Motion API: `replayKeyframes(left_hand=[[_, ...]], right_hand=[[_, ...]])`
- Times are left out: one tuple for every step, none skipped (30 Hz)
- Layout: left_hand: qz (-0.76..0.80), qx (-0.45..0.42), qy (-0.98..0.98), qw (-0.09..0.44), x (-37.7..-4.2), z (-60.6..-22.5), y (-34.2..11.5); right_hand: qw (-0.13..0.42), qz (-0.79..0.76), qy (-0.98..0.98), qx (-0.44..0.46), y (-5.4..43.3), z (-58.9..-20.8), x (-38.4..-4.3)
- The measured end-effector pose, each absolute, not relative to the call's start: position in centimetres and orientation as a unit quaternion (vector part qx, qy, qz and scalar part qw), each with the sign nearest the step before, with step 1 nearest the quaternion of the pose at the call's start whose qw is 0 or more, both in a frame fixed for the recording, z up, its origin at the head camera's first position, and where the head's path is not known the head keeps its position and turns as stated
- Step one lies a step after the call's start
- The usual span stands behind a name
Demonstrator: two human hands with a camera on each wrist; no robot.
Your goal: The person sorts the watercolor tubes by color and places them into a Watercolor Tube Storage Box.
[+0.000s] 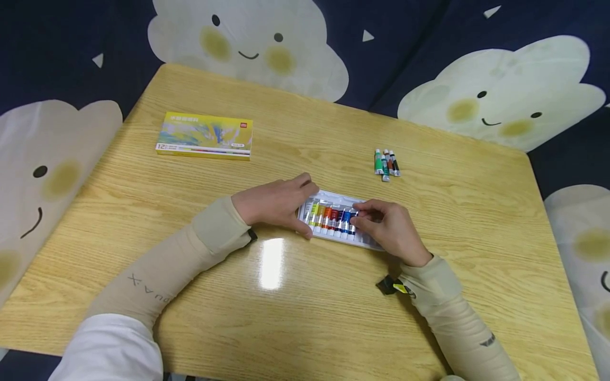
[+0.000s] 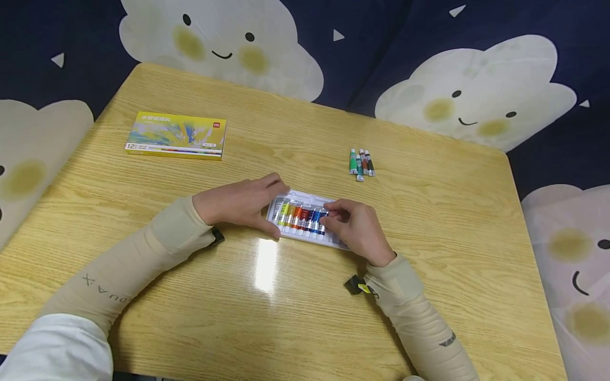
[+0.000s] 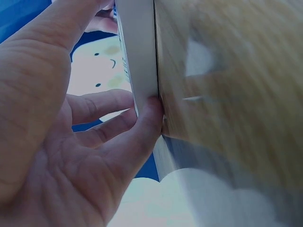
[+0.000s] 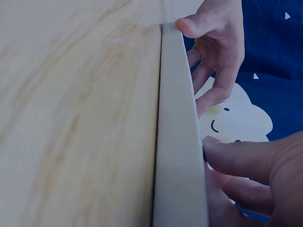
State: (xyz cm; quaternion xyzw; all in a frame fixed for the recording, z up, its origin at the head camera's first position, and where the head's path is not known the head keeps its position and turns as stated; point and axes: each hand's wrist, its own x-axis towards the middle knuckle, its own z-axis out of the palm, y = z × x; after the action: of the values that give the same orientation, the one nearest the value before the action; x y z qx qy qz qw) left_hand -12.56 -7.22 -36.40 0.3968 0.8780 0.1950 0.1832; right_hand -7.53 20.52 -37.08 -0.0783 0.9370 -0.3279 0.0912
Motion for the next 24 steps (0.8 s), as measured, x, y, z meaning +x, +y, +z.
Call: replayKeyframes(left_hand=[[0.195,0.397,0.878,0.182,-12.55,-36.38,-7.22],[0.195,0.398,0.878,0.182,-12.54,-36.35,-7.22],[0.195,0.398,0.878,0.182,-12.53,-36.32,-7.22],[0.195,0.399,0.878,0.181,-12.52,-36.29,-7.23],[0.195,0.399,0.877,0.181,-12.51,-36.27,-7.23],[0.195,0.399,0.877,0.181,-12.51,-36.25,-7.24],[0.195,0.400,0.877,0.181,-12.51,-36.23,-7.24],[0.195,0.400,0.877,0.181,-12.51,-36.23,-7.24],[0.195,0.401,0.877,0.180,-12.51,-36.23,-7.25],[0.195,0.401,0.877,0.180,-12.53,-36.26,-7.24],[0.194,0.401,0.877,0.180,-12.54,-36.29,-7.24],[0.195,0.402,0.877,0.180,-12.55,-36.32,-7.24],[0.194,0.402,0.877,0.180,-12.56,-36.35,-7.24],[0.194,0.402,0.876,0.180,-12.57,-36.37,-7.24],[0.194,0.402,0.877,0.179,-12.57,-36.39,-7.23],[0.194,0.403,0.876,0.179,-12.58,-36.40,-7.24],[0.193,0.403,0.876,0.179,-12.57,-36.39,-7.25],[0.193,0.403,0.876,0.179,-12.57,-36.40,-7.26],[0.192,0.403,0.877,0.179,-12.56,-36.40,-7.27],[0.192,0.403,0.877,0.179,-12.56,-36.41,-7.28],[0.192,0.403,0.877,0.178,-12.56,-36.41,-7.29],[0.192,0.402,0.877,0.178,-12.56,-36.41,-7.30],[0.192,0.402,0.877,0.178,-12.56,-36.42,-7.31],[0.193,0.401,0.878,0.178,-12.56,-36.43,-7.31]], right_hand=[[0.090,-0.328,0.937,-0.077,20.51,-37.06,-7.55],[0.089,-0.329,0.937,-0.076,20.54,-37.06,-7.55],[0.089,-0.330,0.937,-0.075,20.54,-37.03,-7.54],[0.089,-0.330,0.937,-0.074,20.55,-37.00,-7.54],[0.089,-0.331,0.936,-0.073,20.57,-36.96,-7.53],[0.092,-0.332,0.936,-0.071,20.58,-36.92,-7.54],[0.098,-0.337,0.934,-0.070,20.57,-36.83,-7.50],[0.106,-0.341,0.932,-0.068,20.59,-36.76,-7.48],[0.115,-0.346,0.929,-0.065,20.61,-36.66,-7.46],[0.125,-0.351,0.926,-0.061,20.63,-36.59,-7.44],[0.135,-0.355,0.923,-0.059,20.63,-36.52,-7.42],[0.144,-0.359,0.921,-0.056,20.64,-36.45,-7.41],[0.151,-0.361,0.919,-0.053,20.64,-36.39,-7.39],[0.154,-0.359,0.919,-0.052,20.67,-36.38,-7.41],[0.155,-0.358,0.919,-0.051,20.66,-36.35,-7.41],[0.154,-0.355,0.921,-0.052,20.66,-36.34,-7.41],[0.153,-0.352,0.922,-0.054,20.65,-36.34,-7.41],[0.151,-0.348,0.924,-0.055,20.64,-36.35,-7.42],[0.150,-0.345,0.925,-0.057,20.64,-36.38,-7.43],[0.149,-0.341,0.926,-0.058,20.63,-36.40,-7.44],[0.148,-0.338,0.928,-0.060,20.62,-36.41,-7.44],[0.146,-0.335,0.929,-0.062,20.60,-36.43,-7.44],[0.145,-0.332,0.930,-0.064,20.58,-36.45,-7.44],[0.143,-0.330,0.931,-0.067,20.55,-36.45,-7.42]])
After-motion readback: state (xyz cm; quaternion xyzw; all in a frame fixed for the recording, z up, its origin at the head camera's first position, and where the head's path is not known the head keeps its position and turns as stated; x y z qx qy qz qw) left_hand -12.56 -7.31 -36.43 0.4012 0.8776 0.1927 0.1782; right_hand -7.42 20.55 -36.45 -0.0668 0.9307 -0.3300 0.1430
